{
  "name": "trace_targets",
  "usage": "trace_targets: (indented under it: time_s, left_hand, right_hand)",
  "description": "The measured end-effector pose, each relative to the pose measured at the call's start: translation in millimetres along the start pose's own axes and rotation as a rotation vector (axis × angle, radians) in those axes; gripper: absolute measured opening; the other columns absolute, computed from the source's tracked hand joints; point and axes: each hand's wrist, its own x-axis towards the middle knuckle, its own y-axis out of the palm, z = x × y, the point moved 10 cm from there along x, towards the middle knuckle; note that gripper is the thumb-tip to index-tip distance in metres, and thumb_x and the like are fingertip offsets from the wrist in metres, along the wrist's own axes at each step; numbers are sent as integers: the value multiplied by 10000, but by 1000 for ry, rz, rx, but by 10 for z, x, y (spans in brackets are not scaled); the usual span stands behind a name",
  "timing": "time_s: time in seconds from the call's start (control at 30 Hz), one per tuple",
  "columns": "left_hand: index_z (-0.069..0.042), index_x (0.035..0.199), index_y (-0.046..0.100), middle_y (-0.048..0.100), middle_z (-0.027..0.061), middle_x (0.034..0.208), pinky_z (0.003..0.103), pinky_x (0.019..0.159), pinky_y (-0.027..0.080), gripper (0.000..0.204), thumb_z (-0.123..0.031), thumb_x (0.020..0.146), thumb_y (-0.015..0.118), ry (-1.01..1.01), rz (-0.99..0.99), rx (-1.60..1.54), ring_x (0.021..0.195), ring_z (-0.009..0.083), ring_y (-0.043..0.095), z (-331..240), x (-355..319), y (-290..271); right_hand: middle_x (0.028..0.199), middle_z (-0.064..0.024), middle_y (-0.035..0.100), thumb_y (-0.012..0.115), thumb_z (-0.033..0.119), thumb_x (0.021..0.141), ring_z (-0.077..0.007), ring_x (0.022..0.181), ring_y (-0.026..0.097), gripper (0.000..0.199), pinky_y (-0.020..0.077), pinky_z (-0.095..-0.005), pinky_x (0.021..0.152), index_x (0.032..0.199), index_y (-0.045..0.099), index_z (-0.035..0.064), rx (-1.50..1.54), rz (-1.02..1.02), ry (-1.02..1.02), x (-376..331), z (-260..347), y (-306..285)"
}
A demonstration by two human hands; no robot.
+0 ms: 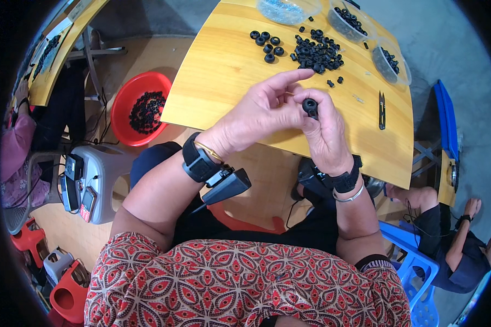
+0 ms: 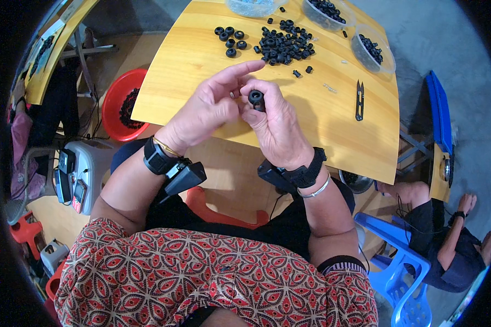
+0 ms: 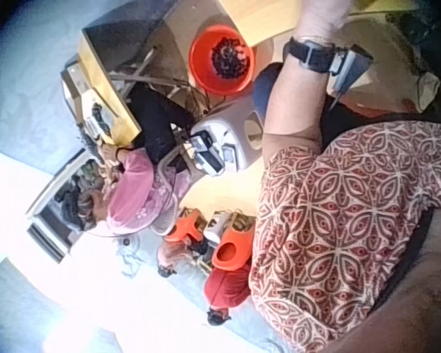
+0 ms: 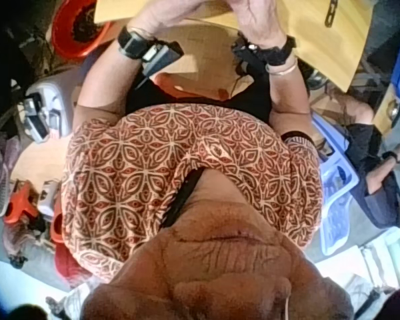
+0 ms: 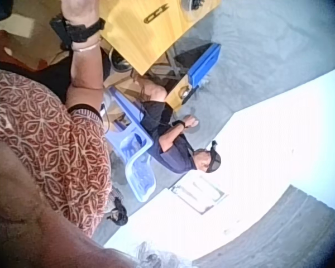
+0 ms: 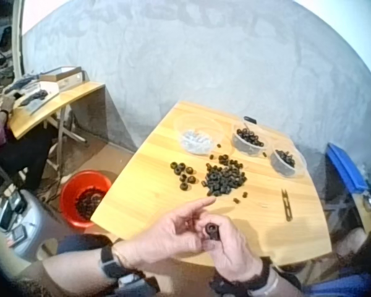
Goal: Assembling small black plastic components by pressing pieces together at a workshop table.
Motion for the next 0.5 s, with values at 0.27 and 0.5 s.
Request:
trace_targets:
  time_s: [0.27,0.5]
  left_hand:
    - [-107,1309,206,406,101,1214,310,897,388,998,-222,522,810,65,99,245,1062,179,439,30,-28,321]
    - [-32,1051,456,475,39,961,245,786,406,516,-198,644,726,165,12,256,900,103,454,-16,-50,352]
  right_hand:
    - [760,-89,488,439,412,843,-212,666,524,402,425,-296,606,1014,431,48,16,5,3,-57,14,1]
    - [772,-85,501,506,178,772,-218,649,518,240,416,-304,611,974,448,62,-31,-41,-74,-99,78,-9]
